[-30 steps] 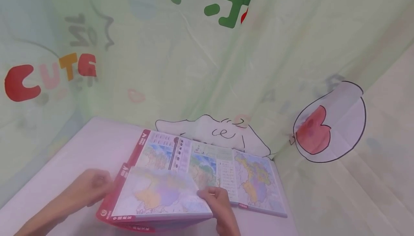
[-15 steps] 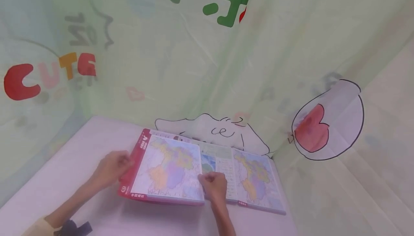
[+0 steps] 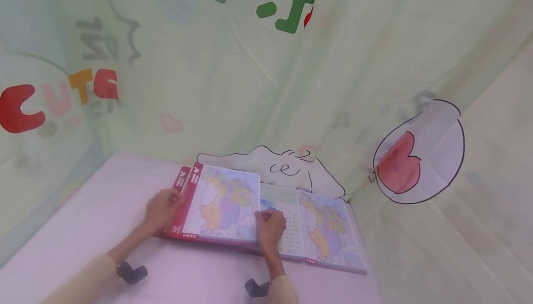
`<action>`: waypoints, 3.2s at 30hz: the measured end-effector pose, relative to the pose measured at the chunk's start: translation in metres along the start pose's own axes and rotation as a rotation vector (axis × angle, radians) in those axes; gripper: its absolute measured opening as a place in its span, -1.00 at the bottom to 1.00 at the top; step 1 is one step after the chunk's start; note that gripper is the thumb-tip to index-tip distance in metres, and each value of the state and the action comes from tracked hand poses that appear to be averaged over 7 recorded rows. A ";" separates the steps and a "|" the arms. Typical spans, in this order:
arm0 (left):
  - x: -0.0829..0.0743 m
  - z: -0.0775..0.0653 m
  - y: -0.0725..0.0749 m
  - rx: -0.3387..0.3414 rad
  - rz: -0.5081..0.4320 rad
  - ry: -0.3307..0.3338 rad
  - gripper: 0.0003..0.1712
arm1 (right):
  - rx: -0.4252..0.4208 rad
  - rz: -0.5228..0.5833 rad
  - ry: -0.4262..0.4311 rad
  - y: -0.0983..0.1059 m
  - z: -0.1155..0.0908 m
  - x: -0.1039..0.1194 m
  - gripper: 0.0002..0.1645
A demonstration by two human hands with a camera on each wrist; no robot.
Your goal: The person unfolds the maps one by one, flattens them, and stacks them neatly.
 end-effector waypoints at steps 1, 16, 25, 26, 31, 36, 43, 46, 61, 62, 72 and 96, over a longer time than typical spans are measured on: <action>0.002 0.002 -0.002 -0.004 -0.003 0.004 -0.83 | -0.007 0.000 0.014 -0.004 0.001 -0.003 -0.84; 0.026 0.017 -0.017 -0.063 0.037 0.007 -0.83 | 0.007 0.036 -0.012 -0.033 0.001 -0.028 -0.84; 0.037 0.021 -0.023 -0.050 0.049 0.035 -0.83 | 0.030 0.036 -0.074 -0.035 -0.002 -0.038 -0.85; 0.037 0.021 -0.023 -0.052 0.048 0.034 -0.83 | 0.028 0.034 -0.070 -0.034 -0.002 -0.038 -0.85; 0.038 0.023 -0.022 -0.064 0.040 0.028 -0.83 | 0.009 0.023 -0.054 -0.028 0.003 -0.037 -0.84; 0.040 0.024 -0.018 -0.081 0.032 0.033 -0.82 | -0.004 0.014 -0.046 -0.017 0.009 -0.040 -0.83; 0.044 0.023 -0.015 -0.074 0.021 0.031 -0.82 | 0.028 -0.014 -0.091 0.004 0.015 -0.054 -0.80; 0.047 0.025 -0.014 -0.081 0.022 0.028 -0.82 | 0.029 -0.025 -0.096 0.018 0.018 -0.060 -0.79; 0.063 0.030 0.000 -0.112 0.042 0.082 -0.74 | -0.047 -0.217 -0.065 0.111 0.055 -0.116 -0.78; 0.063 0.030 0.002 -0.115 0.043 0.081 -0.75 | -0.056 -0.234 -0.064 0.118 0.057 -0.120 -0.78; 0.057 0.024 0.017 -0.130 0.061 0.063 -0.78 | -0.151 -0.382 -0.035 0.172 0.065 -0.158 -0.74; 0.050 0.012 0.024 -0.177 0.100 0.100 -0.78 | -0.099 -0.689 -0.220 0.206 0.058 -0.224 -0.70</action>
Point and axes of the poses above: each hand's wrist, its own z-axis towards the middle knuckle, its own y-axis out of the back of the hand, x = y × z, the point moved 9 cm from there along z, towards the middle knuckle, and after that the axes turned 13 degrees about y, right-handed, at the moved point
